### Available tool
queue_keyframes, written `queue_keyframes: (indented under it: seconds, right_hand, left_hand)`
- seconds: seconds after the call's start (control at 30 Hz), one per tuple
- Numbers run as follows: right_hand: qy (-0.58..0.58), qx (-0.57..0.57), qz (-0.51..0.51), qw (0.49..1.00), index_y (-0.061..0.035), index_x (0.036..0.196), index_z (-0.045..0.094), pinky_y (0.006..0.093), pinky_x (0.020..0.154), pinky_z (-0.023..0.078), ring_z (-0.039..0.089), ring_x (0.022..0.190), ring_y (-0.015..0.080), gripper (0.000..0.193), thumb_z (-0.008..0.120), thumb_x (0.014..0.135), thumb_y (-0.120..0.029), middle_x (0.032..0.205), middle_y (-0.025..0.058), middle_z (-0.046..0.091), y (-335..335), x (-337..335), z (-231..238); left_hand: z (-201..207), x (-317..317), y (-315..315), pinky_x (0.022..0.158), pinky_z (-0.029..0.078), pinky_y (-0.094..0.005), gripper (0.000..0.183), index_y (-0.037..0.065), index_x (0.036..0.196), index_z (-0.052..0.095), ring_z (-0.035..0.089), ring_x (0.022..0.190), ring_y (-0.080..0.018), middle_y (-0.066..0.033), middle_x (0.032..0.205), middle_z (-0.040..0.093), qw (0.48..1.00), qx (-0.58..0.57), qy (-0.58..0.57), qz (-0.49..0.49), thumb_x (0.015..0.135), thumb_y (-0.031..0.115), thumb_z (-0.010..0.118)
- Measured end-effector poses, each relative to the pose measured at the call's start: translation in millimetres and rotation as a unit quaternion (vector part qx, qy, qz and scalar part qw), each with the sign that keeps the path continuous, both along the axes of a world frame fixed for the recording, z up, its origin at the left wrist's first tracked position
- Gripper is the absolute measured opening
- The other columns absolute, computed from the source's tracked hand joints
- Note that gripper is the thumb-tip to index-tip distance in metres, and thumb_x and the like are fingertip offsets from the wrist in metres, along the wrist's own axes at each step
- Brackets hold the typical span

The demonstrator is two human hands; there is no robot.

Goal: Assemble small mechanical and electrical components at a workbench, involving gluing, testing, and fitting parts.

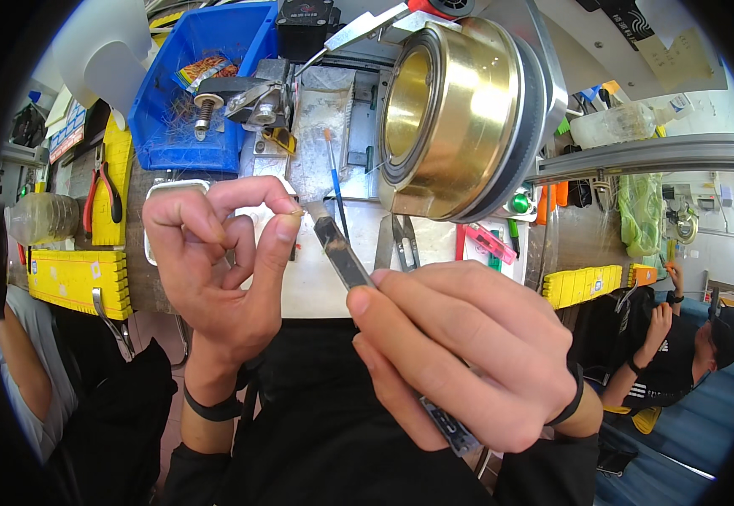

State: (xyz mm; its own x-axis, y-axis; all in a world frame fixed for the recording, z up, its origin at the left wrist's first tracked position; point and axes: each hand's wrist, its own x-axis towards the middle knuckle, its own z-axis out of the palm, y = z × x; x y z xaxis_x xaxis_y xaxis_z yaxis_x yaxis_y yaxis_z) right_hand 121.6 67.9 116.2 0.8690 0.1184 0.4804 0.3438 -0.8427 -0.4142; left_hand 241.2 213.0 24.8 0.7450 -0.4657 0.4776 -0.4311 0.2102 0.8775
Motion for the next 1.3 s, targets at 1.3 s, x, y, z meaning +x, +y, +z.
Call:
queue_keyframes:
  seconds: [1.3]
  right_hand:
    - [0.104, 0.338, -0.212, 0.911, -0.0011, 0.106, 0.071, 0.029, 0.063, 0.047, 0.06, 0.068, 0.0176, 0.022, 0.069, 0.085, -0.007, 0.086, 0.0113, 0.066, -90.2, 5.9, -17.5]
  left_hand:
    - [73.1, 9.1, -56.7, 0.05, 0.042, -0.0315, 0.031, 0.002, 0.102, 0.039, 0.053, 0.046, -0.0188, -0.0143, 0.083, 0.067, 0.988, 0.147, -0.019, 0.05, 0.083, -0.009, 0.06]
